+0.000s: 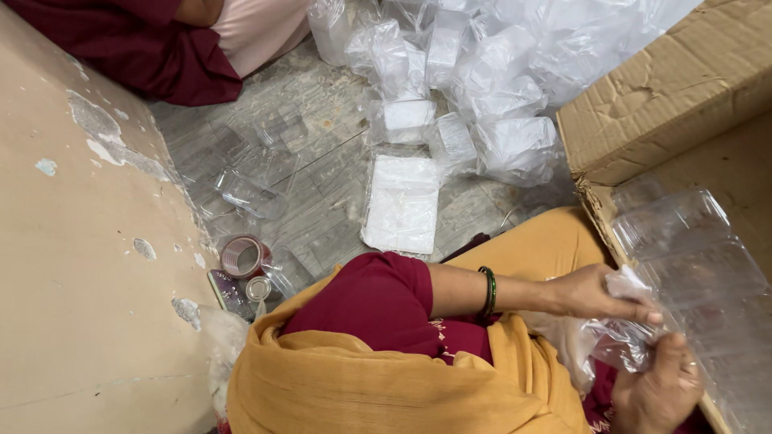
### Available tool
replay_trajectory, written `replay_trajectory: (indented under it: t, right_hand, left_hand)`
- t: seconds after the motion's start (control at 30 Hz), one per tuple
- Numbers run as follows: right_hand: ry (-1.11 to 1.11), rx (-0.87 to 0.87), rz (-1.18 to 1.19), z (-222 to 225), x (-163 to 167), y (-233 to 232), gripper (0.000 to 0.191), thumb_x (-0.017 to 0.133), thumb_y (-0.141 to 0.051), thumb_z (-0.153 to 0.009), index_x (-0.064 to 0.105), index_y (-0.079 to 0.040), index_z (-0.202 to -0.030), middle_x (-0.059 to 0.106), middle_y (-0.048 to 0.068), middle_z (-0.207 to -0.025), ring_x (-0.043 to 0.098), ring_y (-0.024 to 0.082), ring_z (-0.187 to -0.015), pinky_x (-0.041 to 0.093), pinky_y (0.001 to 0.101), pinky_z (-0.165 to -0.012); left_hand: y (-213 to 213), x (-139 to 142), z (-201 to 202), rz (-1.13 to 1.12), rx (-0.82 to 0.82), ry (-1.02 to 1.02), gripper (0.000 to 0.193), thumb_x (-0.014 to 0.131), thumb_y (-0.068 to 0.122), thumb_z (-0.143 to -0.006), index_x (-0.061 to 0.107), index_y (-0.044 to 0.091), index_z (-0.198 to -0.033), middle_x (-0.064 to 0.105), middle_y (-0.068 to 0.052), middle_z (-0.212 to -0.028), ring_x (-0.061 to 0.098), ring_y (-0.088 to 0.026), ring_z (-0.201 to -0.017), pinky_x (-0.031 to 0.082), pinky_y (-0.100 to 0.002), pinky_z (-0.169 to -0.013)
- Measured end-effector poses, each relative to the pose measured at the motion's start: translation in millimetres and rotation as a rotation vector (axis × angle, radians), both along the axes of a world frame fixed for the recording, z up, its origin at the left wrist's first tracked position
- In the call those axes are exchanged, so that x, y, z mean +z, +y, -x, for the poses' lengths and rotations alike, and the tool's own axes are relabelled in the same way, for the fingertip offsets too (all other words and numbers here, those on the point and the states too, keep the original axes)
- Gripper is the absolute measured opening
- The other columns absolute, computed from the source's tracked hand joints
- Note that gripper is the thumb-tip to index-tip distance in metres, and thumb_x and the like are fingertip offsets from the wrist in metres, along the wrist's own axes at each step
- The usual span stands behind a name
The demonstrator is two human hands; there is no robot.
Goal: The person sits on the floor and packs clear plastic containers for storage. They wrap containers in thin plastic bags one at a time and place the wrapped containers into a large cardboard box, arranging them in rows.
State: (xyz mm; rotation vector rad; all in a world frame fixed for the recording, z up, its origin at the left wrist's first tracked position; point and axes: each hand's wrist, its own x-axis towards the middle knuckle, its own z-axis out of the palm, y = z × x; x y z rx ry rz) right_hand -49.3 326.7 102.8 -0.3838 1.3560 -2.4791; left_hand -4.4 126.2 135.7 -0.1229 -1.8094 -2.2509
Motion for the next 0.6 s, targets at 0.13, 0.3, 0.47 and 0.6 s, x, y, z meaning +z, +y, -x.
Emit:
replay_trajectory:
  t: [0.13,0.3,0.47,0.6]
  right_hand:
    - [0.074,-0.040,-0.070,6,-17,4,0.013,0.068,0.002,-0.116,0.066,0.003,-0.104,0.072,0.017,-0.110,0.069,0.019,-0.101,0.057,0.0315,-0.097]
    - [-0.048,0.033,0.111,4,3,3,0.009,0.066,-0.003,-0.114,0.065,0.001,-0.106,0.072,0.018,-0.107,0.070,0.019,-0.089,0.058,0.0324,-0.081]
    - [-0.387,0.133,0.284,-9,22,-9,0.013,0.065,-0.004,-0.116,0.061,0.001,-0.106,0.073,0.025,-0.109,0.069,0.020,-0.077,0.055,0.0281,-0.065]
    - [-0.162,0.093,0.077,-24,32,-18,0.019,0.062,-0.017,-0.117,0.063,0.002,-0.115,0.071,0.015,-0.113,0.072,0.025,-0.106,0.063,0.0402,-0.096]
  left_hand:
    - [-1,-6,0,0.088,0.067,-0.130,0.042,0.078,0.047,-0.092,0.081,0.005,-0.099,0.080,-0.005,-0.092,0.072,-0.014,-0.093,0.059,-0.032,-0.082]
    - [6,-18,1,0.143,0.029,-0.072,0.046,0.074,0.052,-0.091,0.080,0.009,-0.107,0.080,-0.002,-0.089,0.074,-0.012,-0.083,0.059,-0.031,-0.077]
    - [9,-32,12,-0.098,-0.119,-0.036,0.047,0.080,0.049,-0.091,0.078,0.006,-0.108,0.078,-0.007,-0.103,0.071,-0.016,-0.098,0.057,-0.033,-0.086]
    - [8,-38,11,0.033,-0.031,-0.177,0.048,0.077,0.047,-0.096,0.079,0.000,-0.102,0.079,-0.010,-0.095,0.073,-0.018,-0.094,0.059,-0.034,-0.083]
